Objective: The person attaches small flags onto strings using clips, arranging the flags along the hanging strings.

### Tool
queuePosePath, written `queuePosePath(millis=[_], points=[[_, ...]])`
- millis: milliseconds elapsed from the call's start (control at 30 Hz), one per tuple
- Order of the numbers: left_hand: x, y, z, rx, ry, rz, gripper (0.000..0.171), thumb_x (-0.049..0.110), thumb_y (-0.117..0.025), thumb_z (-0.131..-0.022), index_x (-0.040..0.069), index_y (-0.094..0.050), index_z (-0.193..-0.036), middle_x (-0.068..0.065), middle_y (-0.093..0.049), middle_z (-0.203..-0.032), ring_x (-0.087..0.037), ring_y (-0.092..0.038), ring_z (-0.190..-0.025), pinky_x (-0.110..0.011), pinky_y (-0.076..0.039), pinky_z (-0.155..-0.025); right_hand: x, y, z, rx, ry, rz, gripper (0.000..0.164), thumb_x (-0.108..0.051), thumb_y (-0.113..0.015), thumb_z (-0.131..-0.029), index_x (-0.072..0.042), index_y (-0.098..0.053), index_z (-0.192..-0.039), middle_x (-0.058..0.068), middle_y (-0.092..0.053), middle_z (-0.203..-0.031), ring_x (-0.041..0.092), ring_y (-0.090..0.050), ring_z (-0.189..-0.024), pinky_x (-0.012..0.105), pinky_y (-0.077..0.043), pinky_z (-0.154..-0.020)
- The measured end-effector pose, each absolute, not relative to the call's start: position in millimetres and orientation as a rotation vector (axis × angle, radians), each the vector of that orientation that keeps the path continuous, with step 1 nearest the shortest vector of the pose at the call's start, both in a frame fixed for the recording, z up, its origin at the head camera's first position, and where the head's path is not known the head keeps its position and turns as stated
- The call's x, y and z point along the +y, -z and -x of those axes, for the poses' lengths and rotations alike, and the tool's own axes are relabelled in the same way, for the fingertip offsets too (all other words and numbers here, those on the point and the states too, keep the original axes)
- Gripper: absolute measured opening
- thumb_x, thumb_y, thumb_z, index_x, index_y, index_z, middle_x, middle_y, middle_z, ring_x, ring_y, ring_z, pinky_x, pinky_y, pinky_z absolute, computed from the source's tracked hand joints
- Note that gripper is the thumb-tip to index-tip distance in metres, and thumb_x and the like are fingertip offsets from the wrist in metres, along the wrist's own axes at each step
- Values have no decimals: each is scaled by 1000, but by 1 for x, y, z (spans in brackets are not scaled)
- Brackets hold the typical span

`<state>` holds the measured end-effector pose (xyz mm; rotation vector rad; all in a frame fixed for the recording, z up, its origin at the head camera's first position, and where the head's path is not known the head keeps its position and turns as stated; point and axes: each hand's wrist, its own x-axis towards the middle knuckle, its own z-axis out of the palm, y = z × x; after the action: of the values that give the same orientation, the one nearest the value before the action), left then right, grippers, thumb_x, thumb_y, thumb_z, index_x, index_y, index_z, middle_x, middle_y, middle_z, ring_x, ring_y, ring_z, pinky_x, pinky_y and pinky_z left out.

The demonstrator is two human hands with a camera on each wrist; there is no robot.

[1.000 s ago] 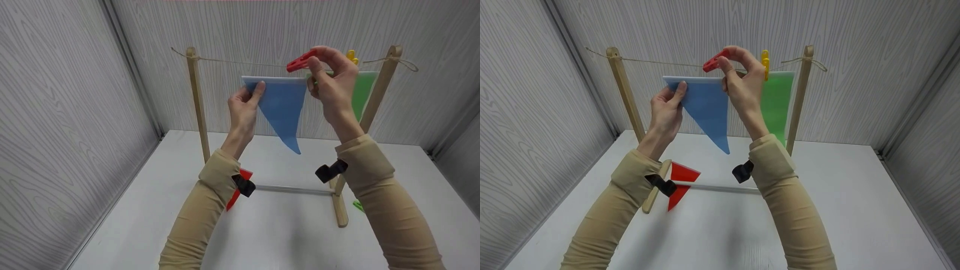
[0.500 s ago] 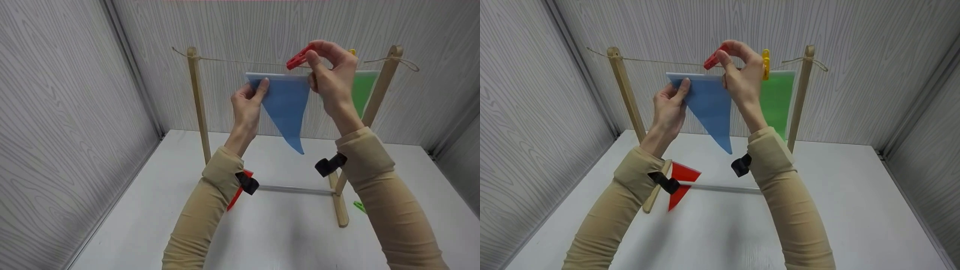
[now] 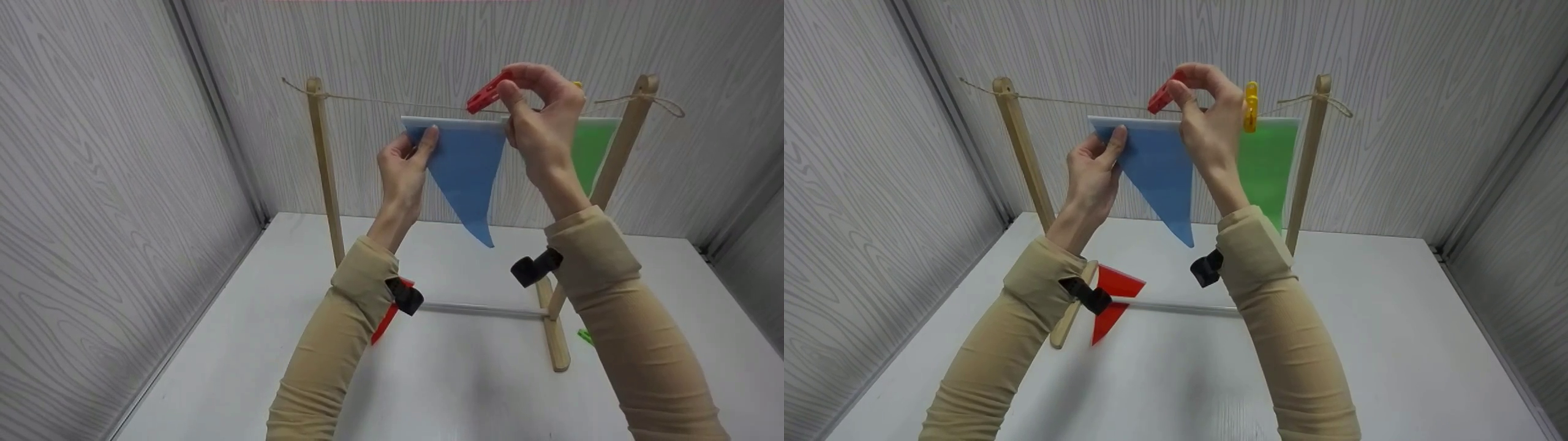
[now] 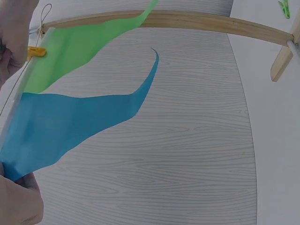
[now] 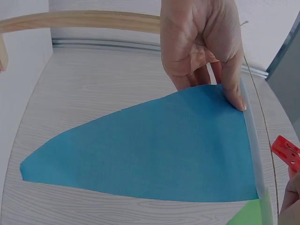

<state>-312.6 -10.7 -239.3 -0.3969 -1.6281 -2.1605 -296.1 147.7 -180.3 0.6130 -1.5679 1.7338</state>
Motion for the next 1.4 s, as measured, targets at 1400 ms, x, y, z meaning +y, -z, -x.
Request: queuePosePath(millis=[1400], points=[[-4, 228, 313, -1643, 2124, 417, 24, 15, -63, -100, -7, -69, -107, -1, -62, -88, -7, -54, -84, -17, -51, -82, 138, 178, 305, -1805, -1310, -501, 14, -10, -73, -91, 2, -76, -98, 3, -74, -90, -2, -62, -86, 17, -49, -70]])
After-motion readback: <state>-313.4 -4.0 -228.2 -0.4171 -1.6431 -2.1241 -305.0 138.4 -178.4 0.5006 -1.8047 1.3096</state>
